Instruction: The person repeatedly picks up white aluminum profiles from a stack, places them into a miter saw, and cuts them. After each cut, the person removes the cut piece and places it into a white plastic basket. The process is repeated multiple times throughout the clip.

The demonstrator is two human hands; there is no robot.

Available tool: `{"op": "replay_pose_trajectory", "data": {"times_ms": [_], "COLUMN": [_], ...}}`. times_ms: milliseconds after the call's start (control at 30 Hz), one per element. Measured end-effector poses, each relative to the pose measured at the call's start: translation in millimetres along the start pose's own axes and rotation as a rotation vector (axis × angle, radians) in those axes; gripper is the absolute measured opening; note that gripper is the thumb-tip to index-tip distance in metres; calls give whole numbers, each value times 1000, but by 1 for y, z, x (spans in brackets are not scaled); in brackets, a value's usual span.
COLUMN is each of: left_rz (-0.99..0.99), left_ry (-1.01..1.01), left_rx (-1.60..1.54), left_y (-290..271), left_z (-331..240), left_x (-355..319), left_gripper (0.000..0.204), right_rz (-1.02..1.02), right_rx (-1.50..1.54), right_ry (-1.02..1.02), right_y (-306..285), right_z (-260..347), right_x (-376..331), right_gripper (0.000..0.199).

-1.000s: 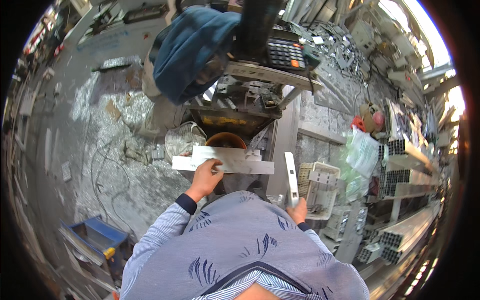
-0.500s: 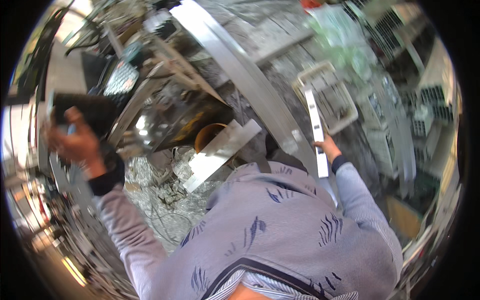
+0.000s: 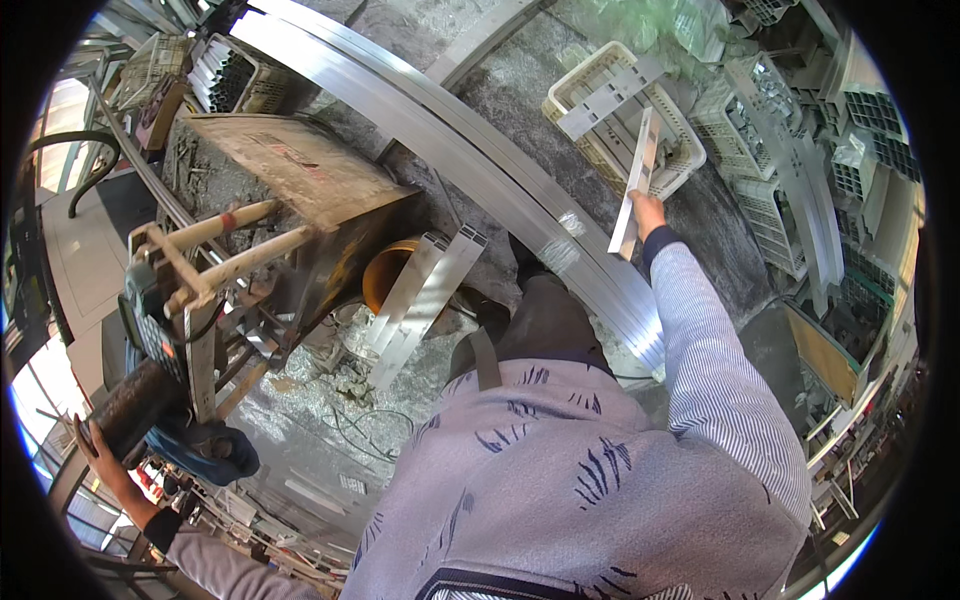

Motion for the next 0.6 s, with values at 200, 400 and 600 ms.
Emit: {"op": "replay_pose_trajectory", "data": {"times_ms": [200,400,600], "left_rz": [-9,0,83], "left_ry": [-69,-91,172], "left_rx": [159,218,706], "left_y": [-13,-27,-55], "left_z": [-1,4,7], "left_x": [-5,-5,3], "left_gripper": [58,51,46], "right_rz": [-99,-236,-259], "right_rx": [90,-67,-49], "right_ry": [-48,-115,-194], "right_y": [22,43,73], "right_z": [15,37,59], "right_x": [74,143,213], "right_gripper": [49,48,44]}}
Point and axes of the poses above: each hand's wrist, its own x-axis towards the middle knuckle, its own y-axis out of the palm, z = x × y, the point moved 9 cm from there along x, towards the middle knuckle, and after that the axes turned 3 degrees about x, right-handed, at the moved point
